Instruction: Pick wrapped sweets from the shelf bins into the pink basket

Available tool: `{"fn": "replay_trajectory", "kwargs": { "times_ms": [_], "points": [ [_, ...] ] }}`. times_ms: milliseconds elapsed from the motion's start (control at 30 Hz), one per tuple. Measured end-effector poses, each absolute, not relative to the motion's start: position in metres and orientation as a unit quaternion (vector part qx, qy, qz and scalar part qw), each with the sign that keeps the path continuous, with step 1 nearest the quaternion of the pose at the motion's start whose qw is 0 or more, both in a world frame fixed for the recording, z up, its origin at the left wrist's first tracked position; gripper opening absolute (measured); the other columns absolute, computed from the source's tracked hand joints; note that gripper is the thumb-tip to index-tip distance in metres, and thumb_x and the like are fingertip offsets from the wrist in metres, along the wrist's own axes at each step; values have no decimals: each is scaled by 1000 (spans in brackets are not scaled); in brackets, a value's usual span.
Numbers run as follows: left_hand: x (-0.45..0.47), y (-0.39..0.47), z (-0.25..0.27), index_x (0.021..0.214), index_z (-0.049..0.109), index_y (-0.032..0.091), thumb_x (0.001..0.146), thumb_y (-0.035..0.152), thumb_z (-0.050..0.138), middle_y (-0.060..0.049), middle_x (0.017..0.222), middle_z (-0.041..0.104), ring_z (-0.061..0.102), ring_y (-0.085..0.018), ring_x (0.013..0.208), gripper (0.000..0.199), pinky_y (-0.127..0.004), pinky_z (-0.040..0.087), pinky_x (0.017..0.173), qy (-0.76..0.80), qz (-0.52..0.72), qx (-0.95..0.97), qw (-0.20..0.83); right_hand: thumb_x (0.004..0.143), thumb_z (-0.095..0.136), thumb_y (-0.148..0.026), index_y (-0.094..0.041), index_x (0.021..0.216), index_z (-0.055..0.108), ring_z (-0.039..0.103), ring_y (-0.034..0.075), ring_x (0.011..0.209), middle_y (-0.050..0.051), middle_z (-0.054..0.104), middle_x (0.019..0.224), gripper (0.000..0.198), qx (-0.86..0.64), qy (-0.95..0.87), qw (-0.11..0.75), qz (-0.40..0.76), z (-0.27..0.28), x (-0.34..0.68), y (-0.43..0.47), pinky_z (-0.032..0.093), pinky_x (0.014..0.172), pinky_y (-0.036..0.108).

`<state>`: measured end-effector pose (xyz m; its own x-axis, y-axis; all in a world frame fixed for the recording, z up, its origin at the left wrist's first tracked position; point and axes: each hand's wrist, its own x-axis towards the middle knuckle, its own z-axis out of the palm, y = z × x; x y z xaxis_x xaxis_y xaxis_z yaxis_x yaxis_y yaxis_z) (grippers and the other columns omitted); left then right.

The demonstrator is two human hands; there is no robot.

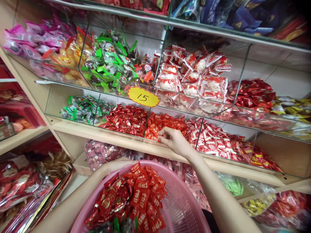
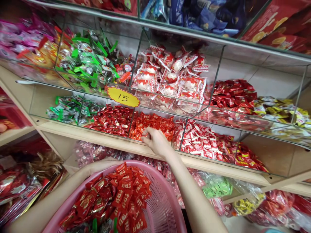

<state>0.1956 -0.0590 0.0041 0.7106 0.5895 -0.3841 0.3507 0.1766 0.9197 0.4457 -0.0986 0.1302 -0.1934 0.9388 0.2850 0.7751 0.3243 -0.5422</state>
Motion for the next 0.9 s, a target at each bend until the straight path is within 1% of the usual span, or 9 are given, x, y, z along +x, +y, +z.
{"fn": "replay_trajectory", "kwargs": {
  "times_ms": [67, 167, 267, 500, 633, 767, 900],
  "points": [
    [195, -59, 4, 93, 72, 11, 73, 58, 57, -9, 97, 69, 62, -23, 88, 53, -30, 46, 83, 380, 89, 634, 668, 76, 56, -25, -17, 79, 57, 42, 9, 53, -6, 49, 57, 9, -581, -750, 266, 175, 127, 453, -76, 32, 54, 21],
    [194, -60, 3, 90, 72, 10, 73, 59, 57, -9, 94, 70, 63, -23, 86, 53, -30, 47, 81, 387, 91, 626, 671, 68, 62, -23, -15, 78, 60, 41, 9, 53, -7, 46, 54, 13, -616, -731, 198, 217, 115, 458, -50, 32, 53, 21],
    [194, -60, 2, 89, 72, 10, 72, 58, 58, -9, 95, 69, 62, -23, 86, 53, -29, 47, 80, 383, 95, 623, 676, 64, 64, -21, -14, 76, 62, 42, 9, 55, -6, 49, 57, 14, -624, -726, 172, 232, 105, 458, -38, 33, 53, 20],
    [194, -59, 2, 92, 72, 10, 72, 60, 57, -8, 89, 70, 61, -21, 82, 55, -29, 46, 80, 392, 92, 639, 656, 59, 65, -18, -15, 69, 60, 44, 9, 57, -5, 52, 57, 11, -629, -719, 157, 252, 98, 456, -29, 35, 53, 20],
    [194, -58, 1, 95, 71, 11, 74, 60, 54, -8, 91, 69, 60, -21, 84, 56, -29, 45, 81, 393, 85, 654, 641, 58, 63, -17, -16, 64, 56, 44, 9, 57, -5, 51, 56, 9, -623, -717, 163, 267, 99, 456, -29, 35, 53, 21],
    [193, -54, -3, 94, 71, 10, 76, 60, 53, -8, 93, 69, 60, -21, 84, 56, -29, 45, 80, 386, 83, 659, 640, 60, 59, -21, -17, 61, 52, 41, 9, 54, -6, 46, 53, 8, -609, -716, 175, 292, 104, 459, -35, 33, 52, 21],
    [193, -53, -5, 91, 72, 11, 78, 60, 51, -8, 92, 70, 60, -21, 85, 54, -29, 45, 83, 385, 79, 676, 624, 62, 57, -26, -18, 63, 49, 39, 8, 53, -7, 43, 54, 11, -597, -713, 200, 309, 113, 465, -46, 32, 52, 22]
  ]
}}
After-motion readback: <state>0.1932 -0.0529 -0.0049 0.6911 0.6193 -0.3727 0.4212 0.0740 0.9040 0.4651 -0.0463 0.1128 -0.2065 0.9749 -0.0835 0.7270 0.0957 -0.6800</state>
